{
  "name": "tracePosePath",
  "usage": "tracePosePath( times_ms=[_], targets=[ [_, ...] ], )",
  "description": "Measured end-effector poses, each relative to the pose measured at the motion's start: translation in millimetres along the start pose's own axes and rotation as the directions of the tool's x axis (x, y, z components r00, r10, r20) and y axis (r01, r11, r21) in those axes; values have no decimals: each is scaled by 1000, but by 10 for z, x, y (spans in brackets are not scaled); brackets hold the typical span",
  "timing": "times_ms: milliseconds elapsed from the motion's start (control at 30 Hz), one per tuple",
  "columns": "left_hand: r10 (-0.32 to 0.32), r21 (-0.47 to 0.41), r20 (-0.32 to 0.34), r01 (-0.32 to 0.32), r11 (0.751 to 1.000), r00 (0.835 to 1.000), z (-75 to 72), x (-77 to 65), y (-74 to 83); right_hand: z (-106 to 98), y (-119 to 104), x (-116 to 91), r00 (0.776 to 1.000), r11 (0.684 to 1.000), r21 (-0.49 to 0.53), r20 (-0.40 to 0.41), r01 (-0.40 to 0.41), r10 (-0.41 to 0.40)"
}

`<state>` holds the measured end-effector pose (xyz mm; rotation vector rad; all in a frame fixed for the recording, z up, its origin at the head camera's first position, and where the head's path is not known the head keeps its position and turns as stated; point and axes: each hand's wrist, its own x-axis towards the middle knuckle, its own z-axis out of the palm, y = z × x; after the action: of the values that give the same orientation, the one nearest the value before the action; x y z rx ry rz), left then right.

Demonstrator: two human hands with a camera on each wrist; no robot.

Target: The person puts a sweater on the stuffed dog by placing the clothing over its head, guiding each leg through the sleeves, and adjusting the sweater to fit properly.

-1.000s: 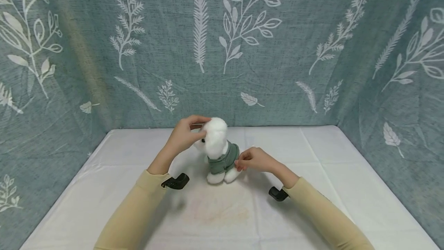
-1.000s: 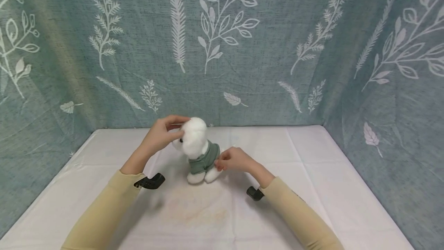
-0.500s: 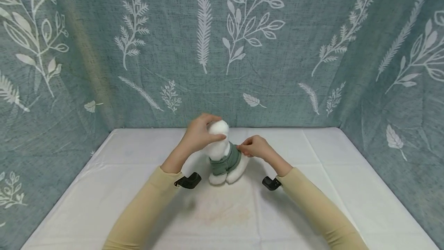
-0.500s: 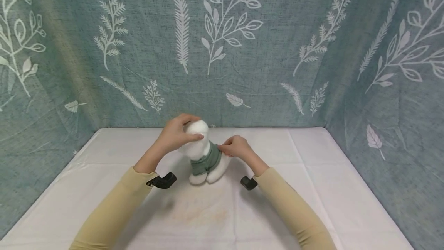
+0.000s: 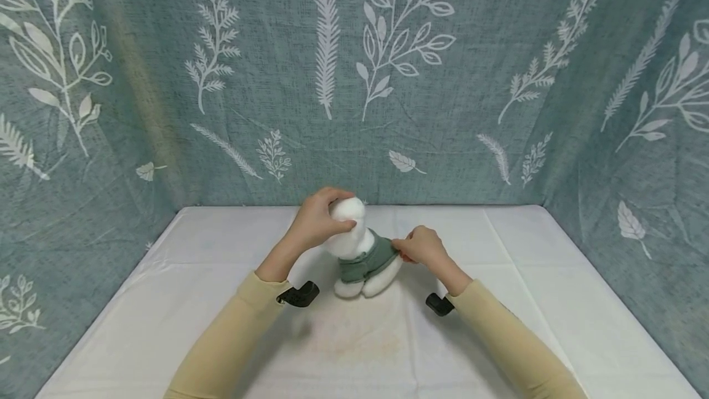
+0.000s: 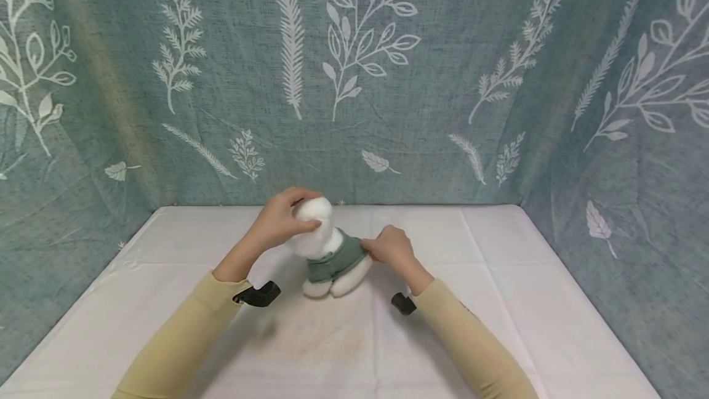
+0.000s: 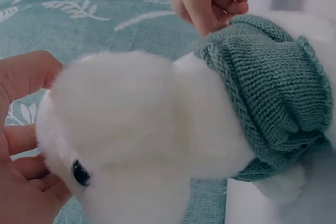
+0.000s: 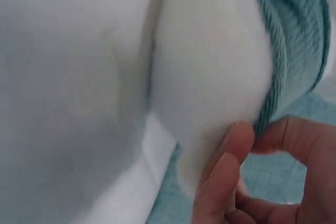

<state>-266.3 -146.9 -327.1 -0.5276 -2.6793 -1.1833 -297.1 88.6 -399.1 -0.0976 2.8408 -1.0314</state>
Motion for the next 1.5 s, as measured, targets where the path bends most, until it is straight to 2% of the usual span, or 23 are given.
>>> tracePosePath(
  times_ms=[133, 200, 367, 433, 600, 833, 933, 967, 1033, 1133, 1200, 1300, 1433, 1500],
  targets=[
    [-10, -16, -8, 10, 1000, 1000, 8, -11, -14, 59, 6, -137, 999, 998, 46, 22, 31, -32],
    [-14, -22, -17, 14, 1000, 1000, 4, -14, -18, 97, 1, -195, 998, 990, 139, 59, 26, -34],
    [2, -18, -28, -2, 1000, 1000, 1, -15, -14, 167, 14, -263, 995, 940, 339, 104, -26, -10],
    [9, -18, -23, -9, 1000, 1000, 6, -18, -17, 165, 53, -274, 996, 940, 340, 86, -36, 7],
    [7, -39, -9, -7, 999, 1000, 17, -27, -37, 153, 177, -291, 997, 960, 276, 69, -39, 21],
    [-8, -51, -17, 7, 999, 1000, 6, -26, -72, 202, 116, -327, 982, 908, 410, 190, -86, 8],
    [-5, -57, -17, 4, 998, 1000, 8, -21, -75, 226, 96, -327, 978, 895, 438, 209, -87, -6],
    [-2, -58, -17, 2, 998, 1000, 9, -19, -73, 234, 99, -326, 978, 897, 433, 207, -84, -9],
    [4, -59, -14, -5, 998, 1000, 12, -19, -68, 243, 117, -330, 982, 921, 384, 190, -62, -13],
    [12, -57, -12, -13, 998, 1000, 14, -29, -60, 240, 150, -348, 987, 963, 268, 157, -6, -38],
    [14, -53, -13, -14, 998, 1000, 12, -37, -59, 202, 149, -355, 984, 982, 187, 164, 39, -70],
    [14, -53, -12, -15, 998, 1000, 4, -47, -66, 67, 70, -306, 978, 989, 110, 170, 100, -117],
    [22, -59, -13, -23, 998, 1000, -5, -53, -81, -125, -95, -74, 979, 981, 15, 66, 194, -195],
    [23, -71, -10, -23, 997, 1000, -1, -60, -91, -145, -133, 81, 973, 975, 3, 54, 224, -224]
  ],
)
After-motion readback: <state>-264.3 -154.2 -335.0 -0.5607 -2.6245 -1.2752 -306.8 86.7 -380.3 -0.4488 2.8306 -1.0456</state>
